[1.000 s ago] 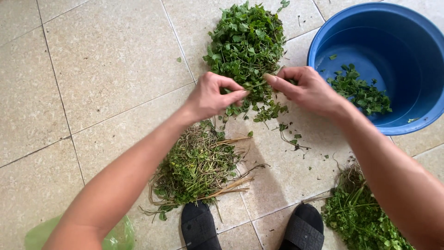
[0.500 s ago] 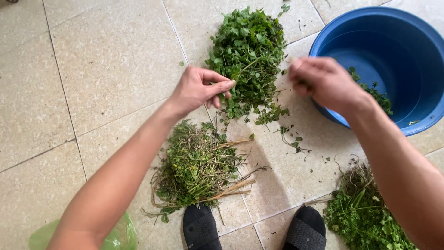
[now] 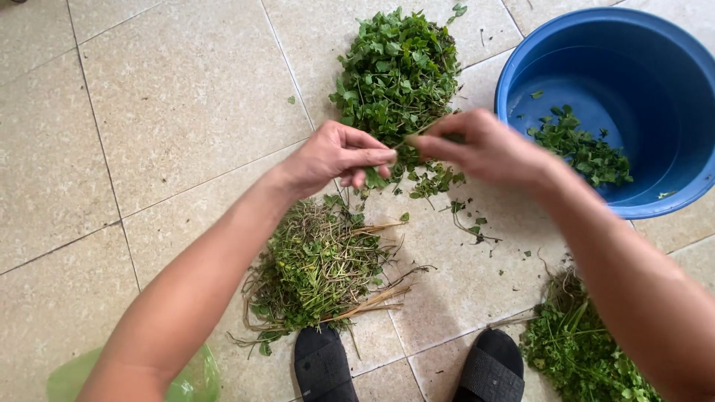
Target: Picking herb leaves off of stems and placing them into a blue plastic bowl while sitting on the floor.
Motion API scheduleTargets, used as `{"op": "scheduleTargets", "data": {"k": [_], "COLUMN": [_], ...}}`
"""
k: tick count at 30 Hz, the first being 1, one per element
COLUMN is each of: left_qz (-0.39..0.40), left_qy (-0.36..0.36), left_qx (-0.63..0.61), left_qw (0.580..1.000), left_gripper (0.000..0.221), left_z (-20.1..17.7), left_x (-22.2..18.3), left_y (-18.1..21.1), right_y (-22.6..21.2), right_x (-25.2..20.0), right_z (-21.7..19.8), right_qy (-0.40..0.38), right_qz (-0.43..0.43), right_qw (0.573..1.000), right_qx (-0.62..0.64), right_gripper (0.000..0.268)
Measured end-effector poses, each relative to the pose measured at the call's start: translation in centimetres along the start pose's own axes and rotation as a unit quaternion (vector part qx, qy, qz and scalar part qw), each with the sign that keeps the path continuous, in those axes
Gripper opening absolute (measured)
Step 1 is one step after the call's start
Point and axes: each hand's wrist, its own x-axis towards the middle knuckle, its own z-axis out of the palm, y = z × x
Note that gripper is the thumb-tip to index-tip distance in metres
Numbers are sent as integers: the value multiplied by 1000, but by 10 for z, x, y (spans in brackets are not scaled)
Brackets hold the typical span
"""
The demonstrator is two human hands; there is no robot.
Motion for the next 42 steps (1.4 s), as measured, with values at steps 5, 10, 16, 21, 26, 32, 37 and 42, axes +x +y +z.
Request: {"op": "scheduleTargets", "data": {"k": [5, 10, 16, 21, 26, 32, 37, 42], "left_qz": [-21, 21, 77, 18, 153, 381, 27, -177], "left_qy": [98, 100, 114, 152, 242, 209, 48, -91], "left_qx": [-18, -122, -128, -71, 63, 288, 392, 471], "left_qw": [995, 987, 982, 986, 956, 854, 919, 860], "left_gripper": [20, 28, 60, 54, 29, 30, 25, 36], "left_z": [-9, 9, 37, 45, 39, 46, -6, -22], "left_x": [-9, 7, 10, 7, 21, 10, -41, -86], "left_y": [0, -26, -13, 9, -6, -30, -62, -97], "right_y": [30, 7, -3, 0, 17, 27, 82, 112], "right_x": [-5, 6, 27, 20, 17, 35, 64, 92], "right_z": [-5, 32, 52, 39, 40, 49, 77, 112], "right_qy": [49, 15, 78, 63, 3, 40, 39, 80], "right_qz": [-13, 3, -48, -93, -155, -7, -11, -126], "right_qw": [955, 938, 930, 954, 947, 964, 984, 982], "right_qx": [293, 345, 357, 277, 281, 262, 173, -118], "right_gripper": [44, 38, 38, 35, 33, 32, 38, 25]}}
